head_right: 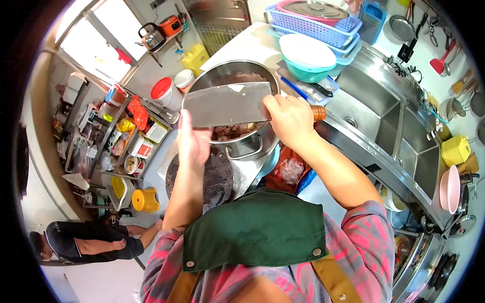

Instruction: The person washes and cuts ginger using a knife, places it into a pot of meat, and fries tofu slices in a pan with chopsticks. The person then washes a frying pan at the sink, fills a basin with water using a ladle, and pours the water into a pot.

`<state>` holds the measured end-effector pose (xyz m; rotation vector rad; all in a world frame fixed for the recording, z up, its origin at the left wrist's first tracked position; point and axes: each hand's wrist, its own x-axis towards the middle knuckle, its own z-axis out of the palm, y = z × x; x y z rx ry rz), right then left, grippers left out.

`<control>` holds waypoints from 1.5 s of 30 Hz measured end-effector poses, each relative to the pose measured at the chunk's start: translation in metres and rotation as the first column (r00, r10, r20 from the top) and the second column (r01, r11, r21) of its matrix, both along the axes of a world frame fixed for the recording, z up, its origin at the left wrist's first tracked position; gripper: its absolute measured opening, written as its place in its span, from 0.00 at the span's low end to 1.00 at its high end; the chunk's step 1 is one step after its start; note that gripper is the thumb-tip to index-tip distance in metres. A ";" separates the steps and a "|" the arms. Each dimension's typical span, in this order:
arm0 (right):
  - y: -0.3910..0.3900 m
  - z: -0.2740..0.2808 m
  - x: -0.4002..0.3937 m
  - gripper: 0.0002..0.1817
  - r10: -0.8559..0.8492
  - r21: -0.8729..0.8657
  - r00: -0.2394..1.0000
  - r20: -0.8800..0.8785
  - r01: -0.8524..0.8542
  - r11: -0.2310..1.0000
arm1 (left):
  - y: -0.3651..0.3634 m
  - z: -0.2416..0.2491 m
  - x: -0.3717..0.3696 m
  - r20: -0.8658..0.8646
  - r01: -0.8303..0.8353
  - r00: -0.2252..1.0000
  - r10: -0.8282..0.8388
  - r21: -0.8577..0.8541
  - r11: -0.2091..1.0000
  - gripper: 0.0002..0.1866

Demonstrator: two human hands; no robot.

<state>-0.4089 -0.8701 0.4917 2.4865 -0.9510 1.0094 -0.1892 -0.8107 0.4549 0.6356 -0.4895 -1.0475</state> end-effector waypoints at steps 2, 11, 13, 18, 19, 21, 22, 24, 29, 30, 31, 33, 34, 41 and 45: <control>0.001 0.007 0.008 0.06 -0.053 -0.034 0.997 -0.062 0.051 0.998 | 0.001 -0.005 0.034 0.202 -0.460 0.873 0.443 0.040 0.887 0.22; 0.028 0.018 0.007 0.05 -0.068 -0.125 0.974 -0.214 0.042 0.991 | -0.017 0.035 -0.010 0.917 0.189 -0.393 -0.065 0.149 0.971 0.30; 0.032 0.023 -0.003 0.06 -0.103 -0.160 0.973 -0.206 0.071 0.985 | -0.032 0.031 0.006 0.893 0.078 -0.375 -0.247 0.296 0.952 0.33; 0.046 0.039 -0.041 0.08 -0.186 -0.056 0.980 -0.066 0.182 0.982 | -0.046 -0.011 0.089 0.950 -0.189 0.295 0.105 -0.050 0.981 0.26; 0.050 0.042 -0.041 0.10 -0.232 -0.047 0.973 -0.022 0.230 0.972 | -0.018 -0.001 0.078 0.881 -0.350 0.413 0.230 -0.080 0.933 0.20; 0.049 0.036 -0.022 0.11 -0.144 0.020 0.987 0.065 0.143 0.989 | 0.012 -0.013 0.065 0.711 -0.138 0.692 0.122 -0.035 0.990 0.14; 0.048 0.035 -0.007 0.12 -0.116 0.044 0.987 0.113 0.112 0.993 | 0.034 -0.019 0.062 0.615 0.100 0.770 -0.170 0.146 0.984 0.14; 0.058 0.036 0.026 0.10 0.008 0.071 1.000 0.024 -0.010 0.997 | 0.088 0.005 0.024 0.331 0.414 0.844 -0.423 0.100 0.905 0.18; 0.075 -0.023 0.116 0.06 0.324 0.052 0.946 0.010 -0.324 0.945 | 0.120 -0.005 -0.002 -0.281 0.414 0.880 -0.383 0.059 0.908 0.38; 0.086 -0.040 0.130 0.06 0.425 -0.042 0.905 0.016 -0.424 0.905 | 0.124 -0.046 0.023 -0.337 0.291 0.910 -0.244 0.097 0.952 0.31; 0.098 -0.039 0.118 0.07 0.473 0.056 0.872 -0.128 -0.470 0.881 | 0.115 -0.070 0.030 -0.242 0.237 0.952 -0.188 0.193 0.952 0.31; 0.098 -0.080 0.112 0.08 0.572 0.071 0.820 -0.016 -0.570 0.819 | 0.092 -0.096 0.018 0.033 0.153 0.984 -0.177 0.372 0.916 0.30; 0.097 -0.086 0.097 0.08 0.652 0.003 0.754 0.080 -0.654 0.756 | 0.082 -0.106 0.013 0.140 0.127 0.969 -0.204 0.428 0.895 0.29; 0.108 -0.211 -0.139 0.12 -0.108 0.165 0.934 0.340 0.054 0.985 | 0.043 -0.139 -0.043 0.589 0.131 0.654 -0.475 0.531 0.837 0.26; 0.261 -0.292 -0.295 0.11 -0.785 0.714 0.597 -0.168 0.623 0.320 | 0.036 -0.147 -0.070 0.721 0.165 0.428 -0.544 0.529 0.832 0.25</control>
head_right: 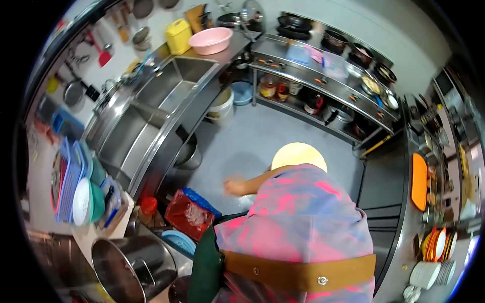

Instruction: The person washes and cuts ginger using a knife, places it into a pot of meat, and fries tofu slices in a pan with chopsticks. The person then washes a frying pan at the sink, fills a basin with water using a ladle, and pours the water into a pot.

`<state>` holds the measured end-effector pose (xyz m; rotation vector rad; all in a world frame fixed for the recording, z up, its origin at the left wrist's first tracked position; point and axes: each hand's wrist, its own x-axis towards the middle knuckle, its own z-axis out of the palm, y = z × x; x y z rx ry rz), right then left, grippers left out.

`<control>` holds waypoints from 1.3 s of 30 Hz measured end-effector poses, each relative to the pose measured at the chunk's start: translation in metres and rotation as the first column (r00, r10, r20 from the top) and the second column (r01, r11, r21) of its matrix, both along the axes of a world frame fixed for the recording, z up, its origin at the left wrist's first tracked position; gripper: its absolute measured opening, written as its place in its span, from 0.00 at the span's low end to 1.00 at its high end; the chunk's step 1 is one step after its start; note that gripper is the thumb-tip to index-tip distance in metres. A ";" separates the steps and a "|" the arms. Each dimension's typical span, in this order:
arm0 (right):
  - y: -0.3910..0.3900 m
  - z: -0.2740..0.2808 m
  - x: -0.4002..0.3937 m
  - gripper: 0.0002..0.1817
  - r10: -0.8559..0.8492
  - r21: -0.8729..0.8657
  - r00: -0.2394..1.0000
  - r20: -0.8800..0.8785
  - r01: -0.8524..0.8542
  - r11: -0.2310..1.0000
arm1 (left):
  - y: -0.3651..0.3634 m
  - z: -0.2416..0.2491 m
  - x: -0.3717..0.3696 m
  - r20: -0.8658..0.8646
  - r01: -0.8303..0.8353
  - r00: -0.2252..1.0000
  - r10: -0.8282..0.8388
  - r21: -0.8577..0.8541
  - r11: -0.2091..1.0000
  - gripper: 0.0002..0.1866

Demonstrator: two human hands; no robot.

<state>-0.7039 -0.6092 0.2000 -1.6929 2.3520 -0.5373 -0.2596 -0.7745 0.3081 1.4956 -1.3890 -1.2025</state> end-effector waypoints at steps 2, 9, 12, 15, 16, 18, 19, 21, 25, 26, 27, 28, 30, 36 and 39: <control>0.110 -0.039 -0.064 0.08 -0.451 -0.141 0.879 -0.157 0.432 0.891 | 0.002 -0.004 -0.015 0.095 0.085 0.992 -0.082 -0.025 0.996 0.24; 0.353 -0.063 -0.102 0.33 -0.941 0.256 -0.289 0.175 0.936 -0.240 | 0.028 -0.004 -0.075 0.413 0.385 0.856 -0.310 -0.110 0.916 0.21; 0.391 -0.077 -0.101 0.37 -0.712 0.360 -0.395 0.580 0.909 -0.210 | 0.053 0.002 -0.115 0.522 0.512 0.768 -0.372 -0.151 0.845 0.20; 0.420 -0.081 -0.120 0.37 -0.578 0.425 -0.345 0.740 0.905 0.005 | 0.082 0.013 -0.160 0.603 0.645 0.672 -0.430 -0.190 0.740 0.19; 0.424 -0.064 -0.118 0.37 -0.591 0.408 -0.365 0.719 0.911 -0.065 | 0.093 0.017 -0.176 0.621 0.684 0.644 -0.447 -0.204 0.701 0.18; 0.464 -0.077 -0.115 0.36 -0.541 0.369 -0.357 0.761 0.925 -0.091 | 0.109 0.023 -0.207 0.653 0.766 0.574 -0.493 -0.218 0.604 0.17; 0.482 -0.087 -0.117 0.36 -0.513 0.348 -0.350 0.784 0.932 -0.103 | 0.112 0.026 -0.220 0.673 0.817 0.523 -0.523 -0.221 0.533 0.17; 0.536 -0.102 -0.109 0.33 -0.429 0.306 -0.352 0.832 0.936 -0.174 | 0.120 0.024 -0.251 0.704 0.902 0.403 -0.584 -0.199 0.383 0.16; 0.647 -0.025 -0.043 0.29 -0.277 0.232 -0.314 0.908 0.928 -0.290 | 0.142 -0.016 -0.329 0.591 0.961 0.111 -0.799 0.143 0.239 0.22; 0.671 -0.011 -0.023 0.28 -0.419 0.241 -0.372 0.829 0.912 -0.332 | 0.160 -0.028 -0.341 0.554 0.989 0.112 -0.825 0.016 0.145 0.11; 0.698 -0.007 -0.006 0.27 -0.550 0.241 -0.422 0.721 0.896 -0.372 | 0.173 -0.040 -0.355 0.560 0.996 0.048 -0.827 0.037 0.083 0.11; 0.728 -0.036 0.009 0.25 -0.541 0.215 -0.446 0.714 0.874 -0.436 | 0.184 -0.053 -0.373 0.591 0.996 -0.038 -0.805 0.085 0.015 0.11; 0.772 -0.062 0.041 0.23 -0.546 0.182 -0.495 0.676 0.830 -0.528 | 0.198 -0.073 -0.409 0.636 0.978 -0.186 -0.749 0.193 -0.078 0.11; 0.813 -0.096 0.142 0.24 -0.187 0.152 -0.445 0.876 0.621 -0.769 | 0.192 -0.127 -0.547 0.700 0.918 -0.396 -0.595 0.281 -0.281 0.11; 0.824 -0.113 0.162 0.24 -0.153 0.340 -0.710 0.687 0.500 -0.797 | 0.212 -0.122 -0.632 0.684 0.922 -0.382 -0.622 0.328 -0.205 0.10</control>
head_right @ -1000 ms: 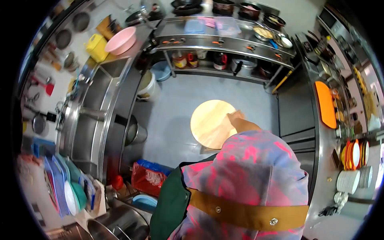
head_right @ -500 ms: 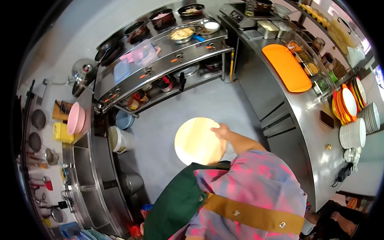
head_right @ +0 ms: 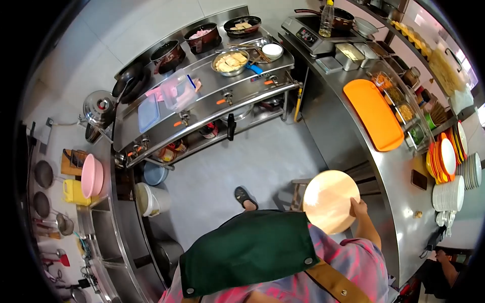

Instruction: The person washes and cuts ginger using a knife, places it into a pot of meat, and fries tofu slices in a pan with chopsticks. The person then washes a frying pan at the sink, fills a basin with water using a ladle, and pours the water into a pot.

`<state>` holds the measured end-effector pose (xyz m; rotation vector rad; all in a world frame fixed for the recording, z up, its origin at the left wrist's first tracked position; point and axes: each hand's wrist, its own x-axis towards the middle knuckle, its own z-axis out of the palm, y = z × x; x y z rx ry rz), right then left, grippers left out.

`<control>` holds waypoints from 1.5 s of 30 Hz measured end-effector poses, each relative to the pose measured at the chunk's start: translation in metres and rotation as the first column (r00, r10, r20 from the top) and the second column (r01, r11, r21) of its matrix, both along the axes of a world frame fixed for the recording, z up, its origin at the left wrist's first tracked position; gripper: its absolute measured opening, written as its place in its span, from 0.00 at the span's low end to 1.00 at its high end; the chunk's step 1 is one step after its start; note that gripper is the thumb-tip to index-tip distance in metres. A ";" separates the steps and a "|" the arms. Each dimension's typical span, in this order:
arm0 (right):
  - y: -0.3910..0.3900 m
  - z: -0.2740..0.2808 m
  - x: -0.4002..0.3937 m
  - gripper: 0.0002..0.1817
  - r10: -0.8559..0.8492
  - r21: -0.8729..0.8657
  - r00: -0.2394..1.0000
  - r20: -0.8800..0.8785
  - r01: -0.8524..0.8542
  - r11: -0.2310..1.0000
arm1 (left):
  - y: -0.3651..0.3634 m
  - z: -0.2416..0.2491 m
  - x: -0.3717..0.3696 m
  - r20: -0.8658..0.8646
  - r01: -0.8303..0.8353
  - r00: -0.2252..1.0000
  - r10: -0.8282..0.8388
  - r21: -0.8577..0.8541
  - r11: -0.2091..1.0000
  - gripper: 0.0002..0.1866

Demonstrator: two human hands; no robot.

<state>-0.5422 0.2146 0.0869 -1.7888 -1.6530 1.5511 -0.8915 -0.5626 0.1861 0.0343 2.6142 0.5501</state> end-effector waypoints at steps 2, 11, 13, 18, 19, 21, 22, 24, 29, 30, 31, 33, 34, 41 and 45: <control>0.013 -0.007 -0.008 0.26 0.053 0.120 0.958 0.282 -0.090 0.989 | 0.028 0.018 -0.069 0.155 -0.105 0.983 0.103 0.011 0.994 0.11; 0.073 0.119 -0.349 0.25 0.028 0.635 0.988 0.152 -0.120 0.763 | 0.239 0.098 -0.391 -0.210 0.250 0.952 -0.221 0.123 0.960 0.12; 0.081 0.172 -0.433 0.24 0.213 0.583 0.973 0.088 -0.224 0.781 | 0.292 0.105 -0.441 -0.285 0.301 0.929 -0.235 0.214 0.929 0.12; 0.149 0.221 -0.613 0.18 0.495 0.653 0.868 0.037 -0.396 0.646 | 0.479 0.179 -0.500 -0.376 0.467 0.873 -0.309 0.466 0.752 0.08; 0.171 0.217 -0.649 0.19 0.534 0.721 0.842 0.080 -0.419 0.552 | 0.505 0.190 -0.504 -0.409 0.479 0.861 -0.304 0.448 0.755 0.08; 0.222 0.223 -0.714 0.27 0.619 0.818 0.767 0.169 -0.459 0.345 | 0.559 0.219 -0.511 -0.451 0.515 0.821 -0.349 0.324 0.793 0.07; 0.245 0.215 -0.740 0.29 0.615 0.745 0.724 0.313 -0.588 0.314 | 0.568 0.198 -0.527 -0.396 0.471 0.861 -0.319 0.383 0.795 0.06; 0.269 0.212 -0.780 0.25 0.619 0.755 0.696 0.364 -0.609 0.241 | 0.587 0.192 -0.535 -0.310 0.364 0.917 -0.250 0.393 0.845 0.06; 0.332 0.189 -0.825 0.11 0.858 0.831 0.438 0.270 -0.555 0.021 | 0.652 0.199 -0.572 -0.328 0.284 0.930 -0.166 0.353 0.892 0.05; 0.339 0.199 -0.820 0.09 0.892 0.824 0.384 0.238 -0.566 0.024 | 0.691 0.228 -0.571 -0.379 0.311 0.905 -0.193 0.280 0.908 0.06; 0.342 0.200 -0.818 0.08 0.918 0.815 0.354 0.178 -0.576 0.064 | 0.719 0.243 -0.574 -0.388 0.297 0.903 -0.185 0.255 0.920 0.06; 0.344 0.221 -0.820 0.07 0.936 0.919 0.333 0.114 -0.394 0.028 | 0.768 0.255 -0.603 -0.391 0.331 0.900 -0.192 0.327 0.885 0.07; 0.342 0.250 -0.817 0.07 0.944 0.948 0.322 0.072 -0.316 0.036 | 0.789 0.257 -0.614 -0.385 0.359 0.902 -0.197 0.413 0.837 0.08; 0.360 0.343 -0.855 0.08 0.900 0.907 0.403 -0.165 -0.296 0.298 | 0.960 0.220 -0.729 -0.627 0.645 0.628 -0.461 0.088 0.759 0.12; 0.366 0.328 -0.911 0.08 0.910 0.740 0.295 -0.291 -0.533 0.410 | 1.006 0.208 -0.773 -0.421 0.367 0.787 -0.451 -0.268 0.891 0.13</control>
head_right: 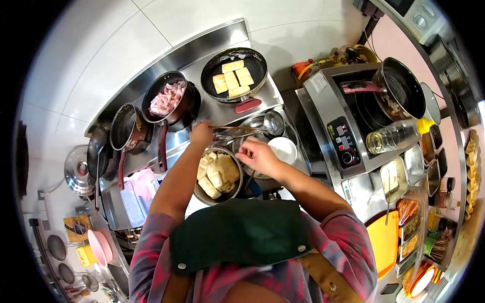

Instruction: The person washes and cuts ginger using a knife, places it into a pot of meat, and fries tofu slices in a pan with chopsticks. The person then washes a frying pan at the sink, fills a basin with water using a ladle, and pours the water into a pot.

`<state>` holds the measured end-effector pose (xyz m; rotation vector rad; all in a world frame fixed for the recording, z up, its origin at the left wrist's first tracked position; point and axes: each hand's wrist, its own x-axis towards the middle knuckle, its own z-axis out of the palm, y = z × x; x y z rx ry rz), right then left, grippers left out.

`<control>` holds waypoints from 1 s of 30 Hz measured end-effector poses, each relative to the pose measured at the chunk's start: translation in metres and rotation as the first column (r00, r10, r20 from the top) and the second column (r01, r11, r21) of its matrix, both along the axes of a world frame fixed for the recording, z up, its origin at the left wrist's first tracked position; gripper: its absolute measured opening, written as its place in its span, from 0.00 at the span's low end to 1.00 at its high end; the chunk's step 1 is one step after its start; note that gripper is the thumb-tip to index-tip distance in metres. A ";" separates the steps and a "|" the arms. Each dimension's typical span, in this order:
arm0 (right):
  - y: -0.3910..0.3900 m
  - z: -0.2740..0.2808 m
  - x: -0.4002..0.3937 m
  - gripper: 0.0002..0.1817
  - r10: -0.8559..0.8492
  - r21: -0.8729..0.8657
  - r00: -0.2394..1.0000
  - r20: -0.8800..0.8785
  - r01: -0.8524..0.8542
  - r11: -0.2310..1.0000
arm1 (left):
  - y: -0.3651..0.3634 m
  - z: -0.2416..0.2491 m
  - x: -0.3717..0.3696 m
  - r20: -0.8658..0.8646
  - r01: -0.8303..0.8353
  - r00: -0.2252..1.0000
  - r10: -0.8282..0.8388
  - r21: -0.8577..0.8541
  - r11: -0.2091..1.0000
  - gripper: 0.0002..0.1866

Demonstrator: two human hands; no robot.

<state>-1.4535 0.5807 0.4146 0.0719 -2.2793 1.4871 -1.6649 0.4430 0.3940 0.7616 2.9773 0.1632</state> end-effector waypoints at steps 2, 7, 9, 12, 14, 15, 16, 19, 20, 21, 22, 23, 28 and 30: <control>0.008 -0.003 -0.016 0.09 0.108 0.059 0.989 0.103 -0.115 0.992 | 0.001 -0.023 -0.028 0.091 0.025 0.995 -0.028 0.033 0.999 0.13; 0.074 0.050 -0.005 0.10 -0.247 -0.234 0.942 -0.229 0.193 0.953 | 0.000 0.001 -0.033 0.101 0.088 0.990 -0.096 0.088 0.992 0.09; 0.108 0.078 -0.031 0.11 -0.375 -0.408 0.912 -0.167 0.282 0.868 | -0.007 -0.003 -0.028 -0.021 0.143 0.990 -0.141 0.148 0.979 0.10; 0.138 0.065 -0.087 0.11 -0.364 -0.315 0.931 -0.036 0.335 0.888 | -0.016 0.025 0.006 -0.061 0.240 0.971 -0.233 0.180 0.954 0.09; 0.143 0.049 -0.114 0.10 -0.287 -0.173 0.957 -0.030 0.278 0.945 | -0.018 0.033 0.033 -0.026 0.285 0.958 -0.285 0.199 0.938 0.09; 0.142 0.052 -0.121 0.08 -0.261 -0.077 0.965 -0.029 0.258 0.963 | -0.017 0.036 0.045 -0.009 0.307 0.950 -0.312 0.210 0.928 0.10; 0.139 0.056 -0.125 0.07 -0.258 0.045 0.965 -0.044 0.259 0.965 | -0.017 0.035 0.058 -0.011 0.344 0.937 -0.349 0.198 0.918 0.10; 0.134 0.049 -0.131 0.05 -0.204 0.161 0.971 -0.125 0.223 0.961 | -0.010 0.033 0.090 0.097 0.381 0.917 -0.387 0.078 0.921 0.12; 0.134 0.041 -0.133 0.04 -0.179 0.161 0.971 -0.157 0.204 0.965 | -0.009 0.026 0.097 0.121 0.397 0.906 -0.405 0.088 0.914 0.12; 0.134 0.032 -0.134 0.03 -0.139 0.186 0.970 -0.201 0.177 0.966 | -0.010 0.017 0.100 0.143 0.413 0.895 -0.423 0.099 0.905 0.12; 0.133 0.022 -0.135 0.03 -0.127 0.238 0.966 -0.226 0.181 0.954 | -0.012 0.008 0.100 0.152 0.491 0.852 -0.501 0.100 0.865 0.13; 0.129 0.012 -0.138 0.03 -0.113 0.289 0.961 -0.250 0.186 0.939 | -0.013 0.001 0.103 0.216 0.462 0.858 -0.466 0.075 0.884 0.13; 0.109 -0.004 -0.155 0.02 -0.035 0.469 0.951 -0.308 0.183 0.864 | -0.008 0.002 0.119 0.338 0.452 0.840 -0.425 -0.001 0.892 0.14; 0.117 -0.002 -0.158 0.02 -0.024 0.476 0.950 -0.310 0.177 0.861 | -0.005 0.007 0.129 0.292 0.475 0.829 -0.477 0.084 0.876 0.13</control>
